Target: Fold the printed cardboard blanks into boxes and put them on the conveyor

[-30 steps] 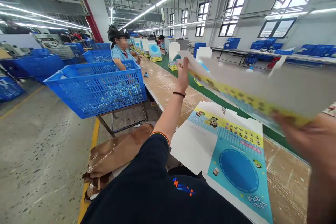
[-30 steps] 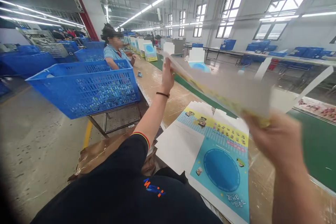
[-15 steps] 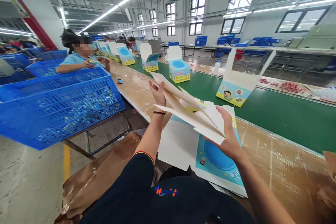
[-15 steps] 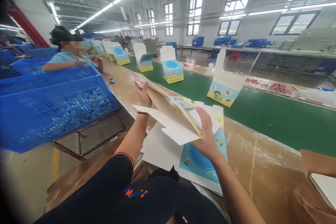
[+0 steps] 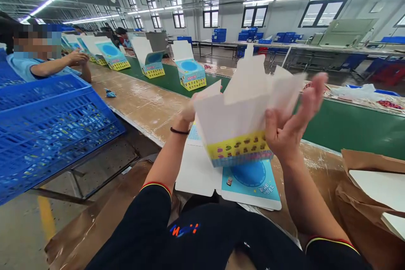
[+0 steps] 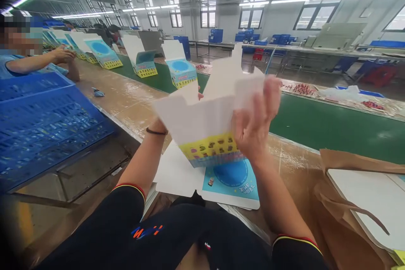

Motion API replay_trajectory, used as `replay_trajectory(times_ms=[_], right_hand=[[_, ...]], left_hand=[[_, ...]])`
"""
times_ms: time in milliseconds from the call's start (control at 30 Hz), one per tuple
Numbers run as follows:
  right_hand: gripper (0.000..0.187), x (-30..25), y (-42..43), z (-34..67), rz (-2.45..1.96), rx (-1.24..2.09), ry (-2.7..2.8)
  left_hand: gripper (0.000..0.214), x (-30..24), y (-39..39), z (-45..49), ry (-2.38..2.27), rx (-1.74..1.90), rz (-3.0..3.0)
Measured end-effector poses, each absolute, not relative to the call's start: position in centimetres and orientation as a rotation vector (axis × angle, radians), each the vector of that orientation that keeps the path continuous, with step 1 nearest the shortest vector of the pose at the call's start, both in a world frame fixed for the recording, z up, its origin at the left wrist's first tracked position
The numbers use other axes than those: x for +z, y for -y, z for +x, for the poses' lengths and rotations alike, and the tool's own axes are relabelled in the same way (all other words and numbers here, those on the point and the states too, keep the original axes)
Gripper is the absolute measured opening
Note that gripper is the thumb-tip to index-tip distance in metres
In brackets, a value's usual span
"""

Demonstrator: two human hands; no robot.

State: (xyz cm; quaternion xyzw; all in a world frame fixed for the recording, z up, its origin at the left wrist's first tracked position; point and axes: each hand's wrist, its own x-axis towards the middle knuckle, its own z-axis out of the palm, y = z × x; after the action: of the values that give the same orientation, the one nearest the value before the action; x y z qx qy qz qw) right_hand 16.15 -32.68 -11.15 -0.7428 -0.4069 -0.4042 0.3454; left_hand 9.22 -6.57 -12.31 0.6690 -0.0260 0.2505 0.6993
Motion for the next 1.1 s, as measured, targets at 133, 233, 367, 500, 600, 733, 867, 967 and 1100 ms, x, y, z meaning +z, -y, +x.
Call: replay_trajectory(times_ms=[133, 233, 367, 500, 600, 733, 867, 967, 1100], right_hand=[[0.038, -10.1, 31.7, 17.0, -2.3, -0.596, 1.464], [0.045, -10.9, 30.5, 17.8, -2.658, -0.007, 1.509], [0.05, -11.5, 29.7, 17.6, -2.758, 0.186, 1.619], [0.054, -11.5, 29.2, 17.2, -2.769, 0.2, 1.683], [0.055, -11.6, 28.7, 17.3, -2.795, 0.224, 1.713], [0.052, -11.8, 29.0, 17.3, -2.797, 0.129, 1.671], [0.031, -11.4, 32.0, 17.9, -2.203, -0.554, 1.536], [0.023, -11.3, 34.5, 21.0, -1.64, -0.865, 1.069], [0.041, -12.9, 34.8, 27.3, -1.505, -0.378, 0.61]], left_hand=[[0.062, -15.0, 6.6, 11.0, 0.09, 0.515, 1.502], [0.079, -16.5, 6.9, 11.0, 0.106, 0.576, 1.402], [0.1, -16.8, 8.0, 10.6, 0.188, 0.512, 1.372], [0.093, -16.6, 9.1, 11.3, 0.098, 0.449, 1.353], [0.081, -16.6, 9.1, 12.4, -0.037, 0.401, 1.486], [0.082, -16.5, 8.3, 13.4, -0.253, 0.296, 1.623], [0.066, -16.3, 7.9, 13.5, -0.352, 0.297, 1.628], [0.056, -16.5, 8.0, 13.6, -0.361, 0.313, 1.597], [0.052, -16.9, 8.0, 14.0, -0.371, 0.387, 1.582]])
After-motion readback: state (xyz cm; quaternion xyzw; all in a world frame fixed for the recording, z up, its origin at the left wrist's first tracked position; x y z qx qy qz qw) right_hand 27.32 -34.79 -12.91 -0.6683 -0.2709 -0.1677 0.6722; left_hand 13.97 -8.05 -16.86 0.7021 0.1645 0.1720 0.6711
